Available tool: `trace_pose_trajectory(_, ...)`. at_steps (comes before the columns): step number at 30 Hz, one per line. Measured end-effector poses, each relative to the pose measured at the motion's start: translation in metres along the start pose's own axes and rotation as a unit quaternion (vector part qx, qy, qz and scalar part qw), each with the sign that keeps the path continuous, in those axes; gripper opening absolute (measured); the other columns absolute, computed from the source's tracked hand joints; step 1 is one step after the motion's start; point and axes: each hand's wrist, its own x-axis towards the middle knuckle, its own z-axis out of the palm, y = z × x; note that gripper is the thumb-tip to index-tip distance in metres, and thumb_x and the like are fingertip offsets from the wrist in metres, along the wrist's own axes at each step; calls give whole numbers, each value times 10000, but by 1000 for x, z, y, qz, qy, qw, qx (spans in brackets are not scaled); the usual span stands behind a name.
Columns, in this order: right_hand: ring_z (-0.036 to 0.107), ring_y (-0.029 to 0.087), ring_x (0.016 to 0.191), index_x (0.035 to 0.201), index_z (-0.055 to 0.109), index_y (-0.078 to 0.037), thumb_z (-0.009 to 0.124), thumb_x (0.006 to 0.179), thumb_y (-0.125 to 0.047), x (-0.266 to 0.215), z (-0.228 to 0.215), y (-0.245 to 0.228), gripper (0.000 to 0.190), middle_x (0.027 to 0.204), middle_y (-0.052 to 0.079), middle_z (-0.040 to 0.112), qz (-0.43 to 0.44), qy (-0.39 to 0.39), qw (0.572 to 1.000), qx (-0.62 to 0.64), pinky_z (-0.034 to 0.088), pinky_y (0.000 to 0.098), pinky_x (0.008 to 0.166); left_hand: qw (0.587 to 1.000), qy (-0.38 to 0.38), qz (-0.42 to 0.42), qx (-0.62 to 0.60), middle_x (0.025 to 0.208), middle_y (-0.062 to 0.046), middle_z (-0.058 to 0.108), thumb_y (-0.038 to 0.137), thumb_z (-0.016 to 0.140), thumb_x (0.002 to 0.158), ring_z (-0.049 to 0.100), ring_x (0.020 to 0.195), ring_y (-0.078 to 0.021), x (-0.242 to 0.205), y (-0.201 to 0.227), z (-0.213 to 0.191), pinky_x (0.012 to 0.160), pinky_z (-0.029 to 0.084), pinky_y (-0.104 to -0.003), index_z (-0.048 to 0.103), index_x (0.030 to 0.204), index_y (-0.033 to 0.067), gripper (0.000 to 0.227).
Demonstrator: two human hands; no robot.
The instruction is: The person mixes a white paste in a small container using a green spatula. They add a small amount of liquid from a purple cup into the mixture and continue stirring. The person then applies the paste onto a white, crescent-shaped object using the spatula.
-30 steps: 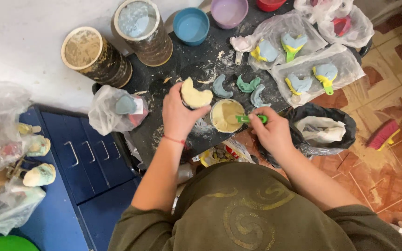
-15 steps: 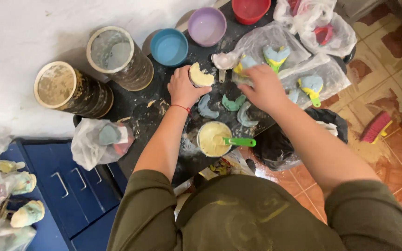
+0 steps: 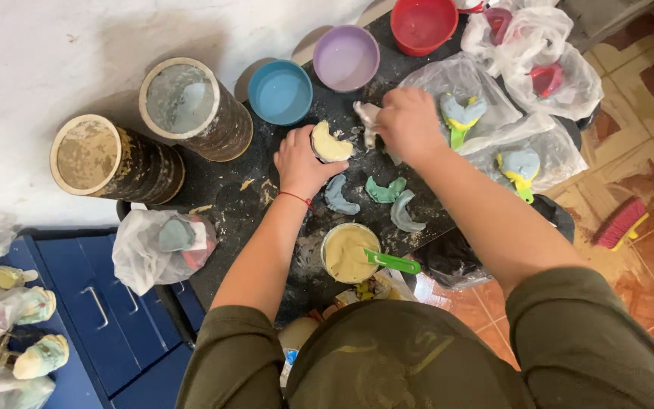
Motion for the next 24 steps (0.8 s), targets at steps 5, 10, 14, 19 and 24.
trace_pose_trajectory(5,642,401,1095,946,768,-134,920,836,-209,-17,-53,14,202,1135,135,671,163,17,921,353,502,471,920,1000,2,7,5,1338,-119,500,570,895,568,493,1273,-385,8,10,9,1058,397,-501,495,1370,93,1015)
trace_pose_trajectory(10,602,187,1154,1008,689,-31,770,929,-15,-63,-118,27,114,1211,112,609,259,147,756,583,496,351,1021,999,-2,37,29,1330,-109,522,669,874,511,518,1255,-376,31,26,31,1074,412,-485,518,1360,127,1069)
trace_pose_trajectory(14,582,239,1153,1014,666,40,758,919,33,-115,-158,26,132,1237,186,576,261,167,783,539,480,394,1042,998,-6,34,60,1320,-77,518,687,869,492,521,1253,-347,51,32,45,1075,415,-471,512,1361,164,1076)
trace_pose_trajectory(19,563,168,1246,1023,694,-171,797,893,-97,-151,-200,-2,181,1278,43,598,369,137,793,464,448,324,1144,990,33,16,138,1247,-81,559,615,919,520,551,1141,-361,63,42,57,906,432,-522,572,1296,206,944)
trace_pose_trajectory(24,574,183,1236,1042,697,-153,811,880,-92,-178,-210,-12,207,1263,78,616,371,128,816,425,438,340,1162,989,42,-21,139,1272,-87,570,624,930,496,538,1177,-348,70,44,64,933,417,-516,567,1305,197,985)
